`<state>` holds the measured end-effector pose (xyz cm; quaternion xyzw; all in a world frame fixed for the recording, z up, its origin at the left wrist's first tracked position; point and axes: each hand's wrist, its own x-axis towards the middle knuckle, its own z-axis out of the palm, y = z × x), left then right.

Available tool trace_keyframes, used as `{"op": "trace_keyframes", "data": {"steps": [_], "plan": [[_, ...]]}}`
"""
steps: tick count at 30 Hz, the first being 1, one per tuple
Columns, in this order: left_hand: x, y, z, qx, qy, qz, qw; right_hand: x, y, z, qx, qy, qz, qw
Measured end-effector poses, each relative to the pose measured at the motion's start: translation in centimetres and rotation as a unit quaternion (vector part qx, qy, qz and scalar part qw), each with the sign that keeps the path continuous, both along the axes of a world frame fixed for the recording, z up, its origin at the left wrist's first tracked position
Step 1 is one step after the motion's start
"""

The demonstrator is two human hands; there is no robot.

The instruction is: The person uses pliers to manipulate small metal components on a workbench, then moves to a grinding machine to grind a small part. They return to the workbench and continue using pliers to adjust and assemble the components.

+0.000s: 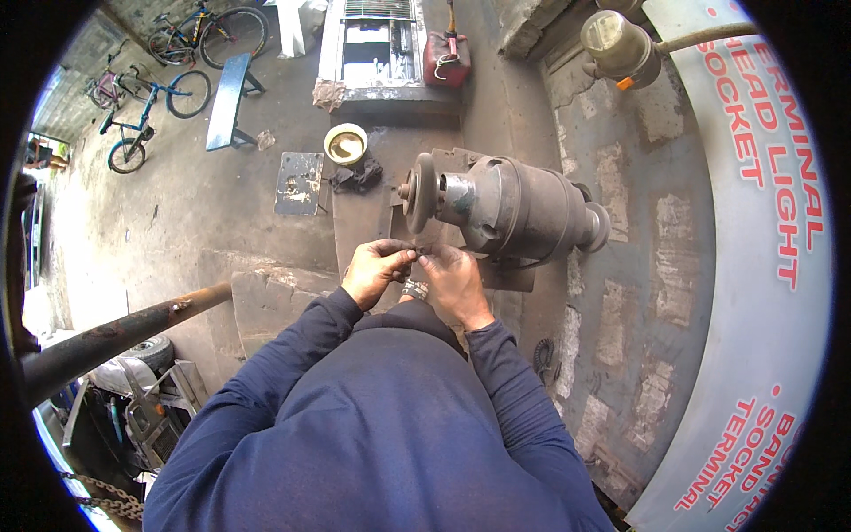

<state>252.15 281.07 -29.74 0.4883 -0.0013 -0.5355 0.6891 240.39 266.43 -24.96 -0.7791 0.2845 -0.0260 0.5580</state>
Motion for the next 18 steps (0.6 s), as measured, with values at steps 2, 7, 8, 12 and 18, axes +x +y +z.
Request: {"op": "trace_keyframes", "data": {"steps": [2, 7, 8, 12, 18], "plan": [[-0.2, -0.2, 0.1, 0.004, -0.017, 0.029, 0.999, 0.3, -0.2, 0.0, 0.009, 0.000, -0.005, 1.000], [-1.5, -1.1, -0.9, -0.003, -0.009, 0.108, 0.994, 1.0, 0.3, -0.3, 0.197, 0.042, -0.116, 0.973], [-1.7, -1.3, -1.0, 0.002, -0.004, 0.123, 0.992, 1.2, 0.5, -0.4, 0.239, 0.045, -0.148, 0.959], [-1.6, -2.2, -1.0, 0.012, 0.018, 0.161, 0.987, 1.9, 0.7, -1.4, 0.330, 0.010, -0.203, 0.922], [-1.1, -2.0, -1.0, 0.022, 0.025, 0.180, 0.983, 2.5, 1.2, -2.3, 0.345, 0.019, -0.220, 0.912]]}}
